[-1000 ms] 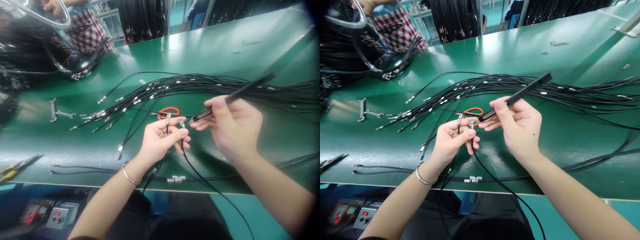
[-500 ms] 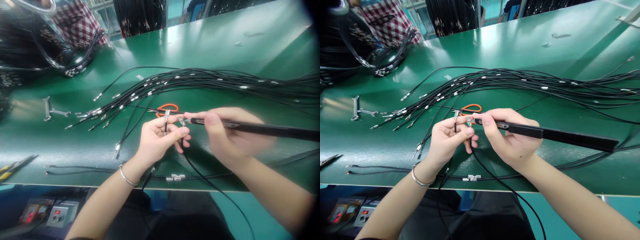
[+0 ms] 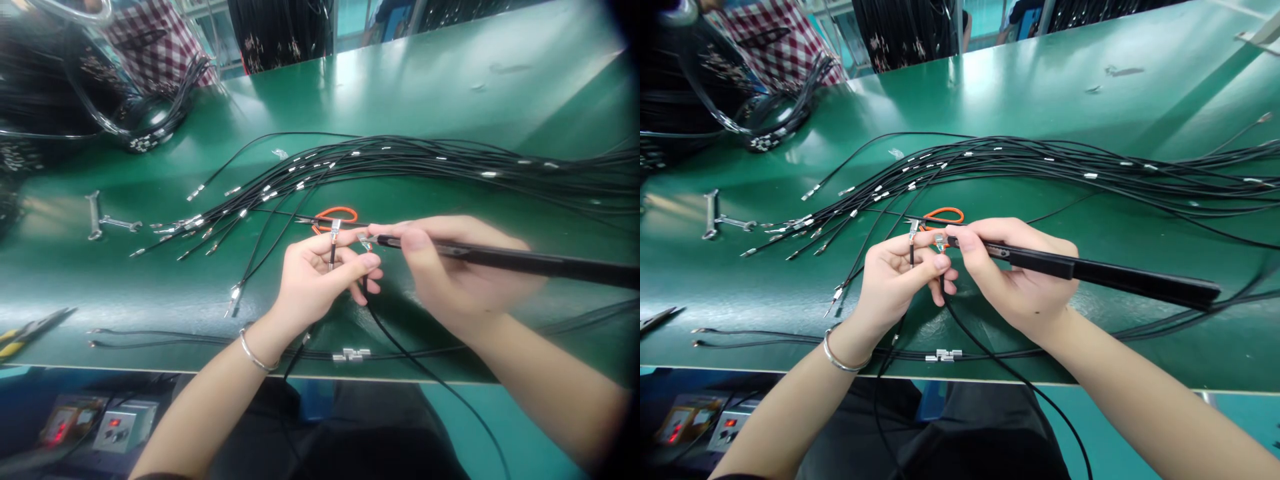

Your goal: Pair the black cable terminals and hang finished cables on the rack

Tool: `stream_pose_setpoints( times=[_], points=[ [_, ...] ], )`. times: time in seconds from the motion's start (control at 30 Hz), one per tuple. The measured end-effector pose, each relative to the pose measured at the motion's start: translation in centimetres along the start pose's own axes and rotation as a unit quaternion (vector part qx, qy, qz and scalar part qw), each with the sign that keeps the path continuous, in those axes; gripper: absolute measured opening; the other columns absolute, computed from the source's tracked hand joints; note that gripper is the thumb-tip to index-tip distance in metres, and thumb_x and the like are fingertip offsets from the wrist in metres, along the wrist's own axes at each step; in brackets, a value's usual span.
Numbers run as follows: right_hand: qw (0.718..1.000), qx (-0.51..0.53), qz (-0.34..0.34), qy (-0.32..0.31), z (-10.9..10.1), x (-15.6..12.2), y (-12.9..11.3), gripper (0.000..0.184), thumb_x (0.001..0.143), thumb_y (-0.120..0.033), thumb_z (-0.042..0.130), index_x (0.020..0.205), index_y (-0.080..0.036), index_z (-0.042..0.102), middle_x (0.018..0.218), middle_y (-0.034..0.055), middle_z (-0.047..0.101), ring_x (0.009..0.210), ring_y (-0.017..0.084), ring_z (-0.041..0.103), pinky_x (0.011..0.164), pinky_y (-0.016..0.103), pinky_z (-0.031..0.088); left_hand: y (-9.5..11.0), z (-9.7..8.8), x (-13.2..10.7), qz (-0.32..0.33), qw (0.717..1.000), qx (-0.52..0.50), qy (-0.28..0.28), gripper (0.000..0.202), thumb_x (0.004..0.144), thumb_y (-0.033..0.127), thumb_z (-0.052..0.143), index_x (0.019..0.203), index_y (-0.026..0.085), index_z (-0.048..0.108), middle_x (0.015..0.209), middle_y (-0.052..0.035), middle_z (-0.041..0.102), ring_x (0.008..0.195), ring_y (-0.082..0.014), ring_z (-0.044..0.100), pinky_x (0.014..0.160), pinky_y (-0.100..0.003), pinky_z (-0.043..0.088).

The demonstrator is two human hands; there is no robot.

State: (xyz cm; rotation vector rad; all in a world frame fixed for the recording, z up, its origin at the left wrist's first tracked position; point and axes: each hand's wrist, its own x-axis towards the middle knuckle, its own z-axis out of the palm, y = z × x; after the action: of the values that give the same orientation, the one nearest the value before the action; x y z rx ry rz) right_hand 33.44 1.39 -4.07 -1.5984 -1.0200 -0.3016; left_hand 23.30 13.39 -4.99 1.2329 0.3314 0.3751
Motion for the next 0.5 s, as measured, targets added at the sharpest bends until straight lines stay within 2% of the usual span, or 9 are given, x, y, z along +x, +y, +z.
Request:
stream_pose_setpoints(
  times=[0.2,0.37,0.5],
  points=[
    [1.0,0.001,0.01,-0.008,0.0,0.02,-0.14,0.013,0.091,-0.018,0.062,0.088,-0.025,0.073,0.081,0.004,0.073,0.068,0.018,0.068,0.061,0.03,0.052,0.01,-0.02,0.03,-0.002,1.0,-0.002,0.002,0.041,0.075,0.029,0.081,0.108,0.008,0.069,0.066,-0.0042,0.07,0.055,-0.0178,0.069,0.042,-0.021,0.056],
    [1.0,0.005,-0.019,0.009,0.13,0.14,-0.03,0.011,0.089,-0.015,0.063,0.086,-0.021,0.072,0.078,0.004,0.074,0.066,0.016,0.068,0.058,0.029,0.053,-0.09,-0.12,0.04,0.006,1.0,-0.014,-0.004,0.036,0.076,0.026,0.08,0.105,0.008,0.069,0.068,-0.0043,0.071,0.055,-0.0176,0.069,0.042,-0.021,0.056],
    [0.999,-0.029,-0.029,0.008,0.13,0.2,0.14,0.012,0.089,-0.017,0.062,0.085,-0.023,0.072,0.078,0.0032,0.074,0.068,0.017,0.07,0.059,0.029,0.055,-0.29,-0.16,0.08,0.014,1.0,-0.021,-0.008,0.036,0.077,0.025,0.08,0.106,0.008,0.068,0.067,-0.0039,0.071,0.055,-0.0174,0.069,0.042,-0.021,0.056]
  ],
)
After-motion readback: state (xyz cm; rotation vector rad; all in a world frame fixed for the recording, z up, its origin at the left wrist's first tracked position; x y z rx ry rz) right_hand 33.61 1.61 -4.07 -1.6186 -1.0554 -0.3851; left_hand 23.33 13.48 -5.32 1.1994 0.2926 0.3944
